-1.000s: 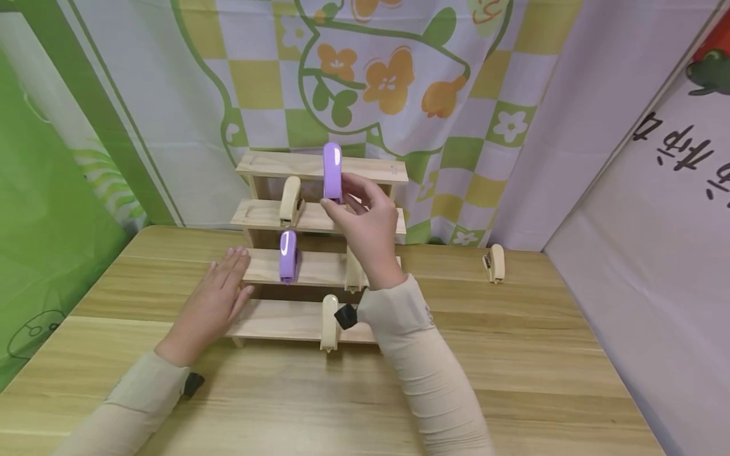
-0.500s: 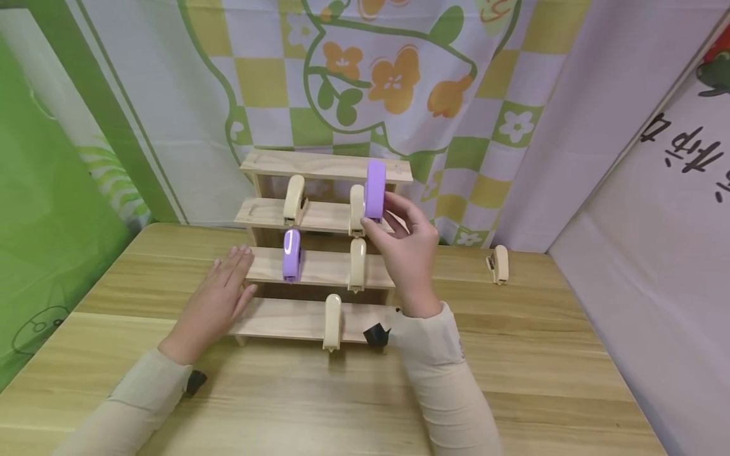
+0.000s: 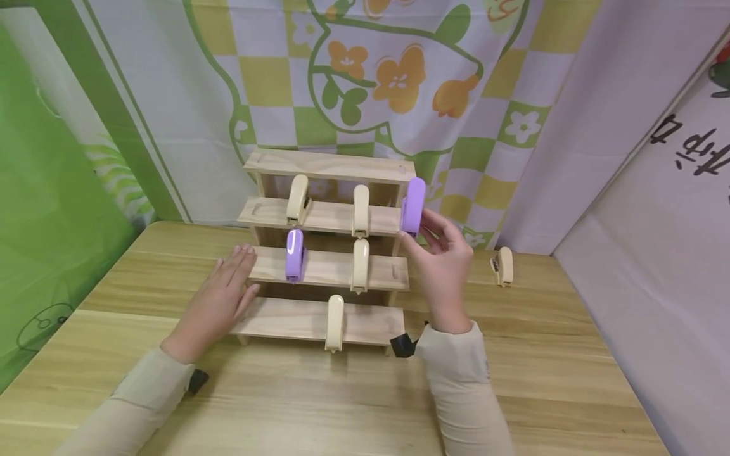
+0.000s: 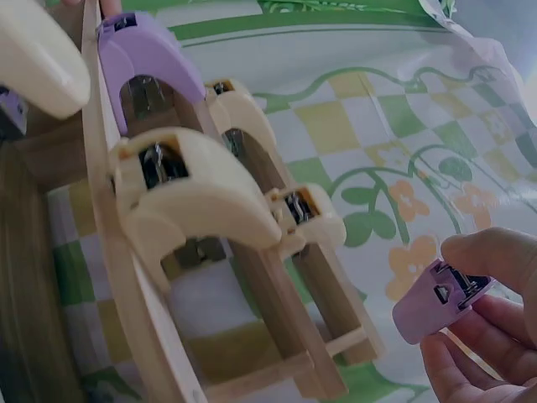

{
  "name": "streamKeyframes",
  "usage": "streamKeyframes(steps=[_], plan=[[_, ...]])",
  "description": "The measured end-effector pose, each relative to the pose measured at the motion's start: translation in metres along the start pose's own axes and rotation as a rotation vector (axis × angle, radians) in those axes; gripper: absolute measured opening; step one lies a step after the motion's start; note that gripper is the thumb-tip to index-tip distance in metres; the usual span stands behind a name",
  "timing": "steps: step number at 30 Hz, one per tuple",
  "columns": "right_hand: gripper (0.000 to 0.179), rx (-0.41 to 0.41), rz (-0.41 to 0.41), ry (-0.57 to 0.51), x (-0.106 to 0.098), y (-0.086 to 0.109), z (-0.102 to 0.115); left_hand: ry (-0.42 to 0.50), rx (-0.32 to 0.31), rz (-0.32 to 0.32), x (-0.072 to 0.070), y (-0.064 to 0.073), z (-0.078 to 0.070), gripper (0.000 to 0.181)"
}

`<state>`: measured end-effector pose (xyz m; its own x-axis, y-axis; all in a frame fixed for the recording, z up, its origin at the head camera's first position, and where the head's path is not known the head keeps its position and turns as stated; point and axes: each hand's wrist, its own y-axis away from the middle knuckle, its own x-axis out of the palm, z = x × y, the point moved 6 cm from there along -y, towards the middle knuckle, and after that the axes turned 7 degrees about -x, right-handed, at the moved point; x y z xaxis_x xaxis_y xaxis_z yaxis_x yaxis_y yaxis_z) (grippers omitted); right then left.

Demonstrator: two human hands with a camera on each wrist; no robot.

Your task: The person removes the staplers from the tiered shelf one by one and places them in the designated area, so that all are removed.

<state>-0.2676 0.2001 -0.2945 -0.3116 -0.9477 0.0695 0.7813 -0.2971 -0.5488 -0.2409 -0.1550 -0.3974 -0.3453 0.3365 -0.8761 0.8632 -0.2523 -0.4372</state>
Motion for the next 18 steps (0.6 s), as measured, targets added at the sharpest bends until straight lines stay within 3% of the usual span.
streamKeyframes(steps=[6, 10, 18], plan=[[0.044, 0.019, -0.047, -0.032, -0.019, -0.002, -0.01, -0.002, -0.003, 0.008, 0.0, 0.0, 0.0, 0.066], [0.046, 0.052, -0.074, 0.021, -0.034, -0.005, -0.019, 0.0, -0.001, 0.006, 0.0, 0.0, 0.0, 0.065], [0.049, 0.182, -0.094, 0.083, -0.063, -0.012, -0.054, -0.005, -0.007, 0.005, 0.001, 0.0, 0.0, 0.065]])
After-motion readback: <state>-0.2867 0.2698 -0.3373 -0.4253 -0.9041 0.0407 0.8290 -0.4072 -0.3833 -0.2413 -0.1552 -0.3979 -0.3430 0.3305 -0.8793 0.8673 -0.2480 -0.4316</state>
